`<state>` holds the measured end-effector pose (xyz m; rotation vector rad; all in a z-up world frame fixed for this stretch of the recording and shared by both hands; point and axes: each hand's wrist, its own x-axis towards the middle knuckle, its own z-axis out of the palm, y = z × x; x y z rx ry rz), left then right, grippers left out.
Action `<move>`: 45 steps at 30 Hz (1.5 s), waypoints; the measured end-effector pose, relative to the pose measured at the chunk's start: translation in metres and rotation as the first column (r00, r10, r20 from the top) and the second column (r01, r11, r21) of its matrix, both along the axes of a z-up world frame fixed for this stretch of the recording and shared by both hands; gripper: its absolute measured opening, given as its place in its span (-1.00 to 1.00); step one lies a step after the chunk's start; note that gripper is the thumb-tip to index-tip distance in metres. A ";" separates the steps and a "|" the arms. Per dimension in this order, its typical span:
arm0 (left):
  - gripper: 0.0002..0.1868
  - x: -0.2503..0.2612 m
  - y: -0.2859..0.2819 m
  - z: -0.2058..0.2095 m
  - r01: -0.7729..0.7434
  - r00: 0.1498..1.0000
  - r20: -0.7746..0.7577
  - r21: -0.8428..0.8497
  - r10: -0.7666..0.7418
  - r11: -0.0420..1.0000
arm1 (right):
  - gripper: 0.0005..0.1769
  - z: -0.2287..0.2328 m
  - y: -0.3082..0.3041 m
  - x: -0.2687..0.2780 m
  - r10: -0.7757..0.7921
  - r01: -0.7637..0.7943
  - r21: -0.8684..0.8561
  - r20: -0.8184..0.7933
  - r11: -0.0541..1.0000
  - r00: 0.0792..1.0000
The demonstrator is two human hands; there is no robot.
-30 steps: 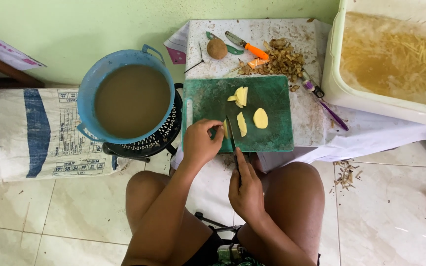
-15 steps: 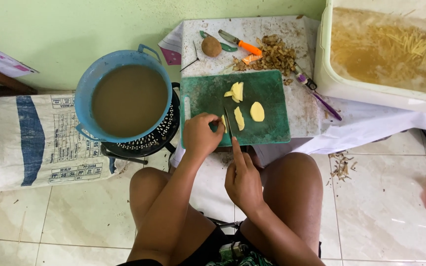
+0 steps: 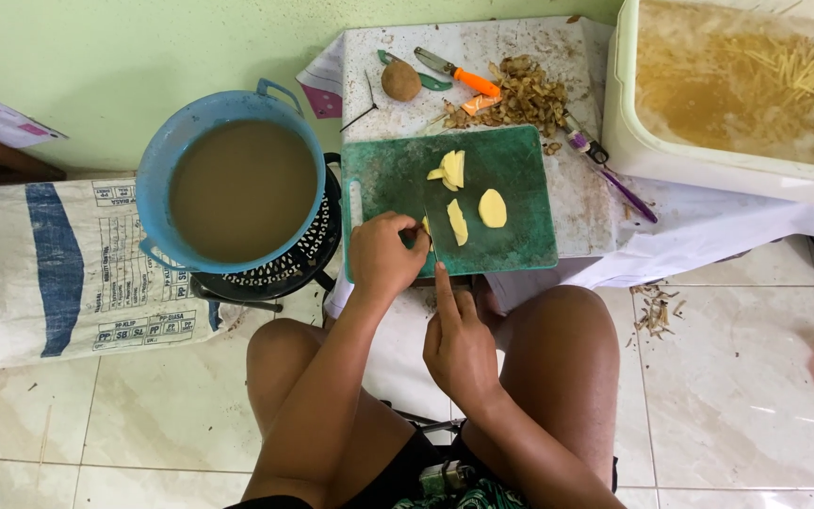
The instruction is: A person slices a potato into thin pieces using a knife on a cutting board while sitting on the floor.
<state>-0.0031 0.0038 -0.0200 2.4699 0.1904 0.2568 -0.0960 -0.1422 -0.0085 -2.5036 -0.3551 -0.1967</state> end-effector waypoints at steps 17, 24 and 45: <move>-0.79 0.000 -0.001 0.001 -0.017 0.999 -0.038 -0.028 0.016 0.999 | -0.27 0.000 0.001 -0.002 0.008 -0.009 -0.008 -0.040 1.000 0.999; -0.78 0.001 -0.001 0.001 -0.014 0.999 -0.034 -0.018 0.014 1.000 | -0.27 -0.004 0.001 -0.002 0.008 -0.008 -0.003 -0.053 1.000 0.999; -0.83 0.001 -0.002 0.002 -0.020 0.998 -0.066 0.006 0.020 1.000 | -0.25 -0.011 0.006 0.007 -0.008 0.004 -0.034 -0.109 0.999 0.994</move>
